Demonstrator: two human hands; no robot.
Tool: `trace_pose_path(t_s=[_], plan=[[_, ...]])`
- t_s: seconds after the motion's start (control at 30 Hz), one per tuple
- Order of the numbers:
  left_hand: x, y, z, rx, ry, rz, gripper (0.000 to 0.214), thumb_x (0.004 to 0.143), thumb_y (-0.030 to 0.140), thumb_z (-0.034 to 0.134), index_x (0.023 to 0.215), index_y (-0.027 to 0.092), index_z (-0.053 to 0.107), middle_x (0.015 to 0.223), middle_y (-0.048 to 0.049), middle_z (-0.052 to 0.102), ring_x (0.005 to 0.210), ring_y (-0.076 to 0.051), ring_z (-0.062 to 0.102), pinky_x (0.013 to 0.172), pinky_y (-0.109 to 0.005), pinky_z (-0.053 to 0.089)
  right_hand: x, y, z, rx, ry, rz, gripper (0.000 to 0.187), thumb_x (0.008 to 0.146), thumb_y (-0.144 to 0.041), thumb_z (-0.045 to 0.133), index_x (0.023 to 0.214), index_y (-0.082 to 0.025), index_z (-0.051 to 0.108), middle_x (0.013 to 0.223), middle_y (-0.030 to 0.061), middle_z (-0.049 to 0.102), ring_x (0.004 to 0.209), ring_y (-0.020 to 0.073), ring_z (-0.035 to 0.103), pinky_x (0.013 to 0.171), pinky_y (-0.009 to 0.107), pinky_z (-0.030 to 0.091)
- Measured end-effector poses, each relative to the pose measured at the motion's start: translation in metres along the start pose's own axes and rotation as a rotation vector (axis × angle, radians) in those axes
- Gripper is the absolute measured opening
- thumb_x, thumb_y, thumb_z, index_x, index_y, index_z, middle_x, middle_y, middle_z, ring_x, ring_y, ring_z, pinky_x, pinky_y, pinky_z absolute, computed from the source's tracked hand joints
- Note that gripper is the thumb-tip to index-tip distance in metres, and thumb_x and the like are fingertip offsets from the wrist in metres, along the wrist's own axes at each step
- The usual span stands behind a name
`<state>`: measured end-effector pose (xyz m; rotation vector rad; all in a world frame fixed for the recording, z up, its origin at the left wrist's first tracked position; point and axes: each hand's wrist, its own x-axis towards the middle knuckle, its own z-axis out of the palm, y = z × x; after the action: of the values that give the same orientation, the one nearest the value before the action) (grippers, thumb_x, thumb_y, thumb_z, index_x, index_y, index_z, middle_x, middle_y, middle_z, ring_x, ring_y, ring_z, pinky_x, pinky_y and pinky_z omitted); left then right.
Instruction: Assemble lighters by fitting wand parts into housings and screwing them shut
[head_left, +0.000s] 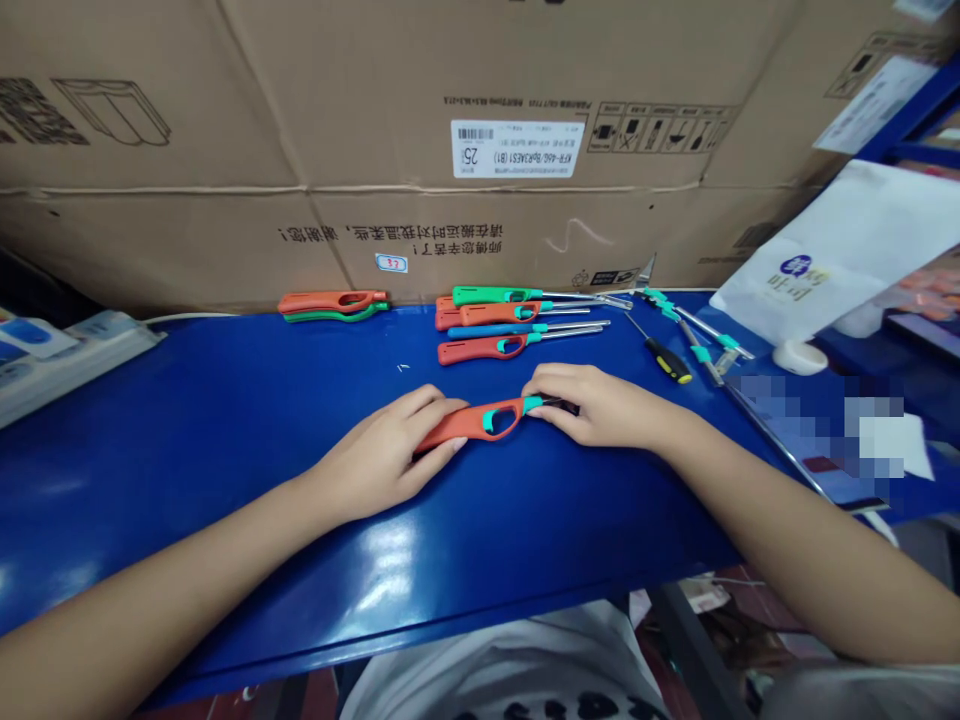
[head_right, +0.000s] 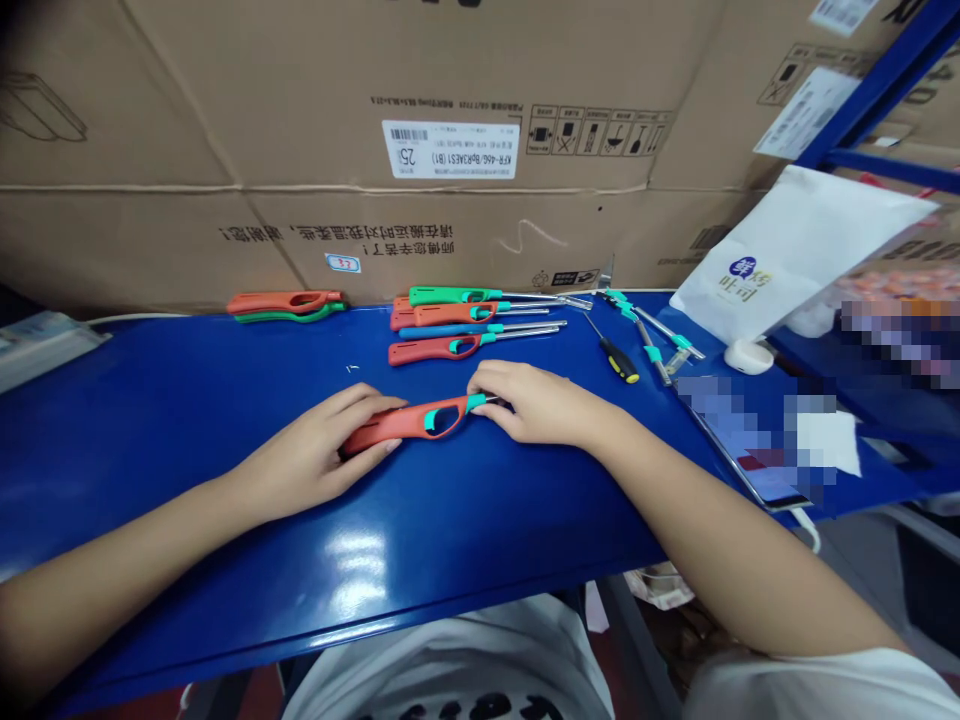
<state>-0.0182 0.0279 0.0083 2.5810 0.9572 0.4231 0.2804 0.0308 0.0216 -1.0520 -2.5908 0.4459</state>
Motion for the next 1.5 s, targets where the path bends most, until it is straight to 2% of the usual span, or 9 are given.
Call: trace_pose_path(t_s=[0.4, 0.63, 0.73, 0.9, 1.0, 1.07, 1.13, 1.27, 1.5], plan=[[0.003, -0.008, 0.001, 0.049, 0.145, 0.044, 0.032, 0.098, 0.039, 0.056, 0.118, 0.015, 0.066, 0.116, -0.0107, 0.066, 0.106, -0.025, 0.064, 0.097, -0.039, 0.053, -0.009, 0.02, -0.025, -0.052, -0.11, 0.127, 0.025, 0.092, -0.04, 0.064, 0.108, -0.02, 0.064, 0.108, 0.0087, 0.064, 0.096, 0.0226, 0.061, 0.085, 0.034, 0.049], [0.001, -0.007, 0.002, 0.035, 0.158, 0.051, 0.032, 0.098, 0.034, 0.056, 0.12, 0.014, 0.066, 0.117, -0.011, 0.068, 0.109, -0.025, 0.064, 0.097, -0.04, 0.054, -0.03, 0.052, -0.056, -0.535, -0.083, 1.067, 0.054, 0.091, -0.042, 0.061, 0.133, -0.009, 0.052, 0.139, 0.0278, 0.05, 0.128, 0.0429, 0.05, 0.098, 0.049, 0.045], [0.0, -0.008, 0.002, -0.005, 0.141, 0.023, 0.033, 0.098, 0.036, 0.056, 0.121, 0.015, 0.068, 0.114, -0.0105, 0.067, 0.106, -0.025, 0.065, 0.096, -0.04, 0.054, -0.04, 0.065, -0.068, -0.451, -0.175, 1.197, 0.041, 0.085, -0.032, 0.067, 0.118, -0.008, 0.064, 0.114, 0.0243, 0.068, 0.102, 0.0374, 0.066, 0.08, 0.042, 0.052], [0.0, -0.008, 0.0, -0.069, 0.092, -0.06, 0.032, 0.096, 0.036, 0.06, 0.119, 0.016, 0.07, 0.103, -0.0079, 0.065, 0.091, -0.022, 0.065, 0.086, -0.038, 0.056, -0.046, 0.056, -0.088, -0.452, -0.005, 1.165, 0.029, 0.088, -0.033, 0.061, 0.105, -0.012, 0.072, 0.103, 0.02, 0.074, 0.092, 0.0343, 0.069, 0.073, 0.04, 0.05], [0.001, -0.007, 0.0, -0.08, 0.074, -0.074, 0.029, 0.094, 0.031, 0.064, 0.118, 0.016, 0.071, 0.102, -0.0074, 0.064, 0.088, -0.021, 0.064, 0.081, -0.036, 0.055, -0.041, 0.033, -0.097, -0.528, 0.441, 1.066, 0.035, 0.094, -0.039, 0.054, 0.107, -0.015, 0.073, 0.102, 0.0181, 0.074, 0.094, 0.0318, 0.068, 0.076, 0.04, 0.049], [0.001, -0.005, 0.001, -0.089, 0.065, -0.085, 0.029, 0.093, 0.028, 0.066, 0.118, 0.015, 0.071, 0.102, -0.0075, 0.064, 0.089, -0.021, 0.064, 0.081, -0.035, 0.054, -0.032, 0.016, -0.098, -0.339, 0.926, 0.758, 0.022, 0.089, -0.039, 0.065, 0.099, -0.023, 0.077, 0.088, 0.0097, 0.074, 0.078, 0.0243, 0.065, 0.068, 0.036, 0.048], [0.001, -0.002, 0.003, -0.108, 0.06, -0.101, 0.028, 0.092, 0.026, 0.068, 0.118, 0.015, 0.07, 0.102, -0.0076, 0.064, 0.09, -0.021, 0.064, 0.081, -0.035, 0.054, -0.018, 0.0, -0.096, -0.114, 1.071, 0.481, 0.014, 0.086, -0.04, 0.072, 0.092, -0.028, 0.077, 0.074, 0.0028, 0.07, 0.06, 0.0169, 0.056, 0.056, 0.032, 0.043], [-0.001, 0.004, 0.007, -0.162, 0.037, -0.119, 0.031, 0.09, 0.025, 0.072, 0.12, 0.016, 0.07, 0.107, -0.0079, 0.064, 0.093, -0.022, 0.065, 0.082, -0.035, 0.054, 0.021, -0.026, -0.085, 0.226, 1.019, 0.228, 0.015, 0.084, -0.036, 0.076, 0.083, -0.021, 0.074, 0.061, -0.0014, 0.062, 0.046, 0.0109, 0.054, 0.042, 0.026, 0.044], [-0.003, 0.006, 0.01, -0.114, 0.067, -0.084, 0.031, 0.09, 0.026, 0.072, 0.119, 0.014, 0.069, 0.111, -0.0104, 0.065, 0.103, -0.025, 0.063, 0.09, -0.038, 0.054, 0.085, -0.05, -0.043, 0.647, 0.688, 0.171, 0.038, 0.083, -0.059, 0.073, 0.086, -0.022, 0.061, 0.071, -0.0003, 0.067, 0.057, 0.015, 0.068, 0.046, 0.026, 0.058]])
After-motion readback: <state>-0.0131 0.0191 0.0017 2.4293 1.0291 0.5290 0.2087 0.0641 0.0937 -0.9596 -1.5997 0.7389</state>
